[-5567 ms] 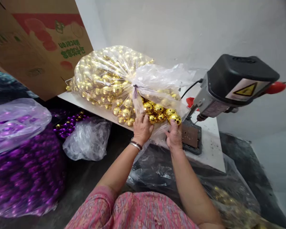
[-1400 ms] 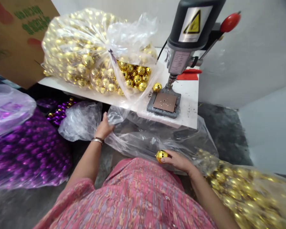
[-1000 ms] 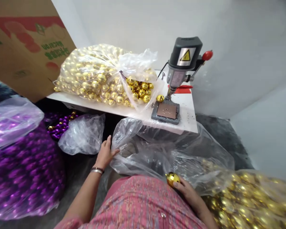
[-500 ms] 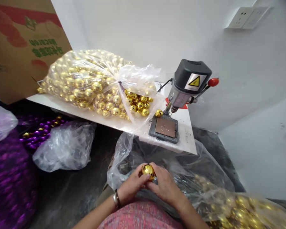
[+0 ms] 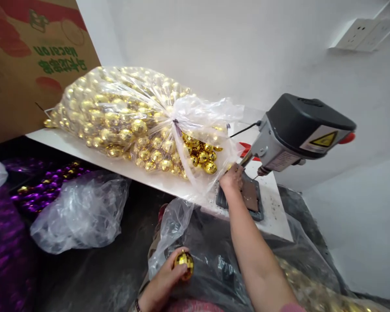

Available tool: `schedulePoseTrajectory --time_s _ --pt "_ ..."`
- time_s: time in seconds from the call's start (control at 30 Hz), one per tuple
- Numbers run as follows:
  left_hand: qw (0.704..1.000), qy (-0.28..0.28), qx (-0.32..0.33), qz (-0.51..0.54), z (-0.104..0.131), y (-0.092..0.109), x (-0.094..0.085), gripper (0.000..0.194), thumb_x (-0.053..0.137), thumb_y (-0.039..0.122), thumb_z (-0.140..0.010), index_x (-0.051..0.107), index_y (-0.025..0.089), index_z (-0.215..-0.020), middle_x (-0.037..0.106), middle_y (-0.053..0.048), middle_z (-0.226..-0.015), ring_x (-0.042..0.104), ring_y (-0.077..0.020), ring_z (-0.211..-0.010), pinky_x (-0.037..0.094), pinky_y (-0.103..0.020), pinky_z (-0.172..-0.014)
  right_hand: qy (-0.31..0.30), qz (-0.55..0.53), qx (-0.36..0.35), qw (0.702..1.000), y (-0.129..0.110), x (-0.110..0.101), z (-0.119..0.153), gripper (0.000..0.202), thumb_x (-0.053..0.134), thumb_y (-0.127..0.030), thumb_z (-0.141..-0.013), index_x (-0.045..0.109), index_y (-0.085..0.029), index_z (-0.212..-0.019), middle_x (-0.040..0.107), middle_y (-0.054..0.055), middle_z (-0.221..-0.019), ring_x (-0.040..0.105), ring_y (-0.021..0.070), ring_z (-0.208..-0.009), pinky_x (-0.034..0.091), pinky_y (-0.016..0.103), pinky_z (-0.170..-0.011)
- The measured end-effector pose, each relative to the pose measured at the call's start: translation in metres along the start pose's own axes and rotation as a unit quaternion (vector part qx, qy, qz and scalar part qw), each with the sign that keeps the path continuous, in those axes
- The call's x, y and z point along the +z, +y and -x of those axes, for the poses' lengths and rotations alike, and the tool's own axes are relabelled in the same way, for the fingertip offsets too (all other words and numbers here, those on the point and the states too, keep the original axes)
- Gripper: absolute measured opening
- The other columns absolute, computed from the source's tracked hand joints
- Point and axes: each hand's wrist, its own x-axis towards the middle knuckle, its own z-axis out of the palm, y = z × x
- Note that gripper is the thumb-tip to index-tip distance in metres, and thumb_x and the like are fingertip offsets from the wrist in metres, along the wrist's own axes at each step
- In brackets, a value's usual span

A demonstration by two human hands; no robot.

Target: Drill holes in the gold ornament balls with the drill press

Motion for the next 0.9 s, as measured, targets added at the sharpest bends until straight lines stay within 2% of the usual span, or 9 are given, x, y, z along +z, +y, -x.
schedulePoseTrajectory --time_s 0.13,0.23,0.33,0.43,0.53,0.63,0.67,0.8,0.9 --pt "0.997 -0.052 0.023 0.043 -0.009 0.049 0.012 0.065 0.093 0.049 -0.059 0.064 0.023 -0.112 0.068 -0.003 -0.093 0.071 -0.0230 -0.088 0.052 -0.029 -0.069 -0.011 0.030 0.005 0.999 -0.001 0.003 -0.016 0.056 0.059 -0.047 -0.098 0.050 -0.016 -0.144 0.056 0.013 -0.138 0.060 0.0191 -0.121 0.057 0.042 -0.105" --pt "0.996 -0.022 0.056 0.065 -0.027 0.098 0.027 0.063 0.093 0.048 -0.058 0.063 0.020 -0.107 0.066 -0.002 -0.088 0.071 -0.0198 -0.079 0.049 -0.025 -0.062 -0.012 0.040 -0.007 0.999 0.001 0.004 -0.010 0.054 0.056 -0.045 -0.098 0.050 -0.013 -0.141 0.060 0.015 -0.130 0.063 0.0196 -0.114 0.057 0.041 -0.100" --pt "0.996 0.010 0.076 0.053 -0.048 0.137 0.041 0.078 0.089 0.054 -0.063 0.060 0.018 -0.126 0.066 -0.002 -0.086 0.068 -0.0169 -0.071 0.048 -0.024 -0.059 0.001 0.031 -0.049 0.998 0.013 0.001 0.025 0.056 0.052 -0.042 -0.096 0.047 -0.012 -0.143 0.058 0.021 -0.130 0.066 0.0258 -0.112 0.056 0.041 -0.095" --pt "0.997 0.026 0.074 0.026 -0.066 0.161 0.051 0.094 0.085 0.058 -0.071 0.050 0.020 -0.149 0.069 -0.006 -0.100 0.067 -0.0168 -0.076 0.050 -0.025 -0.061 0.012 0.015 -0.108 0.994 0.037 -0.007 0.074 0.061 0.052 -0.049 -0.093 0.045 -0.013 -0.141 0.056 0.024 -0.134 0.064 0.0314 -0.119 0.055 0.044 -0.094" --pt "0.996 0.046 0.065 -0.029 -0.080 0.174 0.059 0.088 0.083 0.056 -0.076 0.051 0.026 -0.152 0.070 -0.007 -0.109 0.066 -0.0162 -0.080 0.049 -0.024 -0.062 0.059 -0.015 -0.192 0.980 0.048 -0.017 0.103 0.057 0.054 -0.055 -0.094 0.045 -0.015 -0.134 0.057 0.022 -0.135 0.059 0.0295 -0.130 0.054 0.043 -0.104" --pt "0.996 0.035 0.063 -0.046 -0.091 0.180 0.073 0.070 0.084 0.053 -0.075 0.062 0.025 -0.136 0.069 -0.004 -0.096 0.064 -0.0138 -0.074 0.046 -0.021 -0.059 0.149 -0.066 -0.301 0.940 0.029 -0.020 0.093 0.048 0.054 -0.053 -0.096 0.047 -0.018 -0.129 0.055 0.020 -0.138 0.055 0.0251 -0.136 0.050 0.043 -0.114" --pt "0.997 0.036 0.062 -0.037 -0.094 0.181 0.079 0.062 0.083 0.052 -0.074 0.066 0.023 -0.126 0.068 -0.002 -0.090 0.062 -0.0131 -0.071 0.045 -0.021 -0.058 0.149 -0.071 -0.312 0.936 0.018 -0.019 0.083 0.048 0.053 -0.053 -0.096 0.048 -0.018 -0.129 0.055 0.020 -0.139 0.054 0.0249 -0.137 0.049 0.044 -0.115" --pt "0.993 0.092 0.068 -0.011 -0.100 0.181 0.097 0.042 0.078 0.052 -0.070 0.063 0.020 -0.092 0.059 0.002 -0.075 0.057 -0.0132 -0.062 0.040 -0.021 -0.052 0.140 -0.059 -0.268 0.951 -0.017 -0.009 0.036 0.059 0.055 -0.051 -0.095 0.049 -0.016 -0.143 0.054 0.021 -0.141 0.056 0.0287 -0.128 0.054 0.047 -0.104" --pt "0.979 0.140 0.144 -0.032 -0.101 0.178 0.098 0.034 0.074 0.048 -0.067 0.062 0.020 -0.082 0.057 0.001 -0.076 0.055 -0.0143 -0.067 0.040 -0.023 -0.056 0.151 -0.059 -0.232 0.959 -0.026 -0.005 0.023 0.057 0.050 -0.050 -0.097 0.057 -0.014 -0.140 0.054 0.023 -0.139 0.054 0.0300 -0.126 0.049 0.052 -0.110"
